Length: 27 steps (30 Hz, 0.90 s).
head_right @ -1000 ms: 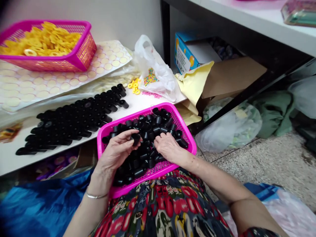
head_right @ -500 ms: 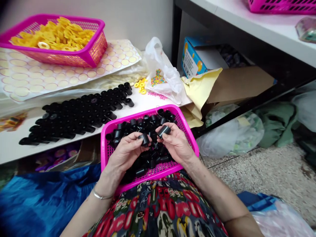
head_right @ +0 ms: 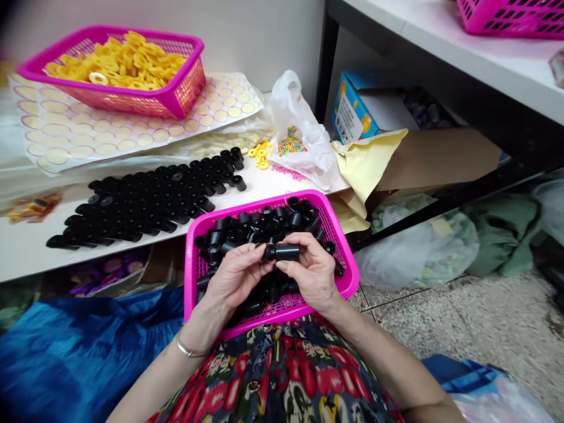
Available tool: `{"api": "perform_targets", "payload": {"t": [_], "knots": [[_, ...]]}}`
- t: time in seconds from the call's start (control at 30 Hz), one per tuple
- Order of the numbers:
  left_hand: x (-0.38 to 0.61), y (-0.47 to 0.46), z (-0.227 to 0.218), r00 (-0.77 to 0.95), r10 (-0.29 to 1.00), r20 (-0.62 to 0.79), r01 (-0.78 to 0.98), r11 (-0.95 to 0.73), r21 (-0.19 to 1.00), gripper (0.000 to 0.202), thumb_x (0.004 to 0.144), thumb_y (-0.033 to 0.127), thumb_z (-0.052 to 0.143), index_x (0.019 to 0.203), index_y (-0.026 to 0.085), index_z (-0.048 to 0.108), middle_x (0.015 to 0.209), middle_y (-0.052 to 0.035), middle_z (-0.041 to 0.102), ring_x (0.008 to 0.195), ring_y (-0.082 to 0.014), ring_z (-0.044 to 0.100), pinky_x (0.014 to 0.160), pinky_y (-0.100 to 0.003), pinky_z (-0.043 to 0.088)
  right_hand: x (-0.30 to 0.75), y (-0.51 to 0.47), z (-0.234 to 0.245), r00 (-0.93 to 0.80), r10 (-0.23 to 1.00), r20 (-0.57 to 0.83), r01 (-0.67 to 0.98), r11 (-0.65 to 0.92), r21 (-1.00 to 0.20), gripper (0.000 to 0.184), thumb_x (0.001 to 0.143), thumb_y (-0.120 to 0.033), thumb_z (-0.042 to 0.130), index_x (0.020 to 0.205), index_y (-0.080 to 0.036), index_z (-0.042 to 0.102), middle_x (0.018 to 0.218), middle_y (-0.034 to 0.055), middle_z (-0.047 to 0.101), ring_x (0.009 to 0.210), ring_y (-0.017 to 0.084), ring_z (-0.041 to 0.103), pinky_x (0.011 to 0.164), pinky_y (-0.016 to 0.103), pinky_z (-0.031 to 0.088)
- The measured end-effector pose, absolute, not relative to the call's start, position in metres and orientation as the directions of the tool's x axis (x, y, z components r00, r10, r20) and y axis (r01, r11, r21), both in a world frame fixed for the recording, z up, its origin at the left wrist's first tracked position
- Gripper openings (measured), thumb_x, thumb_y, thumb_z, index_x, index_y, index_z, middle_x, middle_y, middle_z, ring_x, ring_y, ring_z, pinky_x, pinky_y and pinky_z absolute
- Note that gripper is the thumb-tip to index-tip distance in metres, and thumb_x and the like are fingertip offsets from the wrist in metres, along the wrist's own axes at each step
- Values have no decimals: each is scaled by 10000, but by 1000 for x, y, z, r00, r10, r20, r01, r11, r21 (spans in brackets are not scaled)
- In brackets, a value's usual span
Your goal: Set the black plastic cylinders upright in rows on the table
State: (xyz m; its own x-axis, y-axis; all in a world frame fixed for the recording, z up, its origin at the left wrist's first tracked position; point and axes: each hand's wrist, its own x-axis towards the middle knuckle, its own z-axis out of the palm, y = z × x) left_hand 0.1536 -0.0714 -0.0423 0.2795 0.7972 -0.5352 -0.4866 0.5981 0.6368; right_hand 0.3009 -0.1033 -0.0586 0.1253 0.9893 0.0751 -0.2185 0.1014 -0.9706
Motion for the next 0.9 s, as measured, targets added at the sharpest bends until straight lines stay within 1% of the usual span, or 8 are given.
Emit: {"api": "perform_targets", "payload": {"t": [0.13,0.27,0.43,0.57,0.67,0.77,0.83,0.9], "knots": [[158,-72,-42,229,862,-452,-449,506,737,323,574,228,820,692,125,538,604,10,614,487,-78,576,515,-187,484,303,-105,-63,129,976,177,7,178,-984,282,739,-204,713,1007,-246,637,1005,40,606,936,192,615,837,351,533],[165,-77,-43,151,923,-353,-406,384,830,431,658,279,773,1005,190,533,682,32,624,516,-92,578,530,-211,479,299,-106,-71,150,960,235,218,199,-955,363,784,-211,672,1141,-258,622,1085,54,652,956,206,643,884,385,537],[170,-87,-47,185,930,-318,-219,355,909,337,769,381,664,1029,167,646,842,-25,666,736,-141,599,670,-227,472,294,-104,-74,-54,915,399,431,382,-818,620,871,-143,508,1452,-237,312,1396,114,478,1274,241,476,1073,454,403],[155,-69,-42,112,952,-283,-131,297,946,376,706,325,718,1044,176,646,778,-9,659,657,-129,572,635,-239,459,304,-99,-68,-303,920,249,434,365,-824,814,848,-207,575,1501,-259,92,1545,93,220,1416,253,225,1138,496,276],[134,-20,-38,-11,998,-60,24,60,998,375,660,288,735,1008,181,645,882,-26,670,779,-151,596,732,-256,461,316,-95,-68,-240,963,122,431,219,-876,751,833,-263,603,1475,-260,215,1537,99,241,1413,258,233,1126,512,286],[115,51,-34,-106,976,189,387,-135,912,382,643,287,711,1002,173,643,905,-37,666,815,-174,595,742,-273,442,327,-91,-72,-108,992,59,390,97,-916,441,840,-291,586,1270,-230,509,1449,118,388,1314,265,410,1032,482,422],[108,96,-32,-17,972,235,690,-158,706,326,672,273,659,981,168,659,890,-52,657,811,-196,587,722,-292,431,333,-90,-75,-63,997,35,374,56,-926,299,836,-296,588,1124,-217,586,1362,119,473,1213,257,505,960,453,481],[109,129,-30,72,973,219,848,-175,500,222,657,228,639,865,163,679,884,-78,647,867,-237,574,745,-324,413,338,-91,-77,-50,998,38,388,55,-920,249,829,-289,595,1067,-215,601,1286,110,525,1144,247,543,926,436,492]]}}
